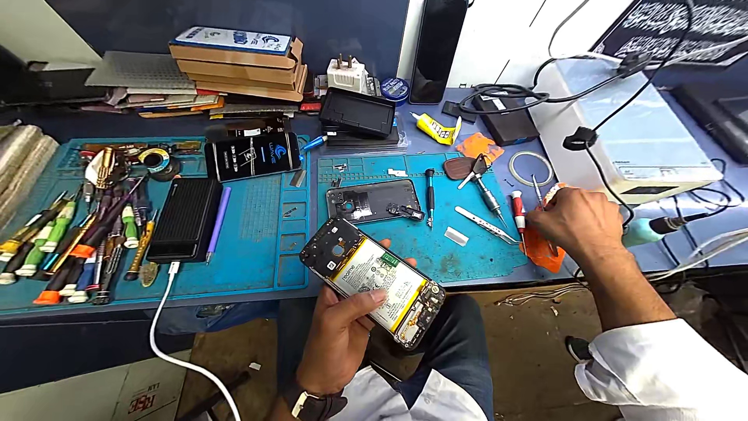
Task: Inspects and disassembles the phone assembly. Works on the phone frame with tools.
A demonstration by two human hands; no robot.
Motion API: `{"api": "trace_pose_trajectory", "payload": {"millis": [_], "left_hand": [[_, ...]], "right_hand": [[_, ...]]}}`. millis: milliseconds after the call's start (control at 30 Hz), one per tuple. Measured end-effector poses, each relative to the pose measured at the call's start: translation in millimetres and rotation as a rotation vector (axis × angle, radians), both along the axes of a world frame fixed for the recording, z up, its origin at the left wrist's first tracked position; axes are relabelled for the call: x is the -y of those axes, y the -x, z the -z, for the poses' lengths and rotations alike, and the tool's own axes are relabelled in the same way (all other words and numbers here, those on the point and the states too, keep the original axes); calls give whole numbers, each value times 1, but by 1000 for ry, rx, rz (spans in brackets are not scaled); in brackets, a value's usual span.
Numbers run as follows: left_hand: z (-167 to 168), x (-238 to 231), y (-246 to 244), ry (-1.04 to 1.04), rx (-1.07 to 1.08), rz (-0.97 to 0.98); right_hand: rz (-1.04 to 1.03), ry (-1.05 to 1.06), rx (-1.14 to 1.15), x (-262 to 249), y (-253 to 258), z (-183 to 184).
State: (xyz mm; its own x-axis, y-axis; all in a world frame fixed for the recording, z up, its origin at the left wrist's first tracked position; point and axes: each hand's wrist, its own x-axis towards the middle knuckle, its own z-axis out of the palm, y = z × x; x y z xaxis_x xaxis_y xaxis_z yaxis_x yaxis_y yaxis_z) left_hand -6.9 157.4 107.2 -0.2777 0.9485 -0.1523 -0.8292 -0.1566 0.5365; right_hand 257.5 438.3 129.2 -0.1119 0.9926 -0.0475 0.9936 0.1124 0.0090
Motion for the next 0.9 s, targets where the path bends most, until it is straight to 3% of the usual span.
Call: {"api": "trace_pose_trajectory", "payload": {"millis": [267, 467, 767, 900], "left_hand": [[0, 0, 1, 5, -2, -8], [1, 2, 3, -22, -29, 3], [2, 2, 3, -40, 10, 10], [0, 1, 3, -32, 18, 14]], "right_hand": [[21, 57, -228, -11, -6, -3], [-50, -54, -484, -1, -5, 4], [-47, 62, -589, -3, -9, 4], [-15, -35, -584, 0, -11, 9]]}}
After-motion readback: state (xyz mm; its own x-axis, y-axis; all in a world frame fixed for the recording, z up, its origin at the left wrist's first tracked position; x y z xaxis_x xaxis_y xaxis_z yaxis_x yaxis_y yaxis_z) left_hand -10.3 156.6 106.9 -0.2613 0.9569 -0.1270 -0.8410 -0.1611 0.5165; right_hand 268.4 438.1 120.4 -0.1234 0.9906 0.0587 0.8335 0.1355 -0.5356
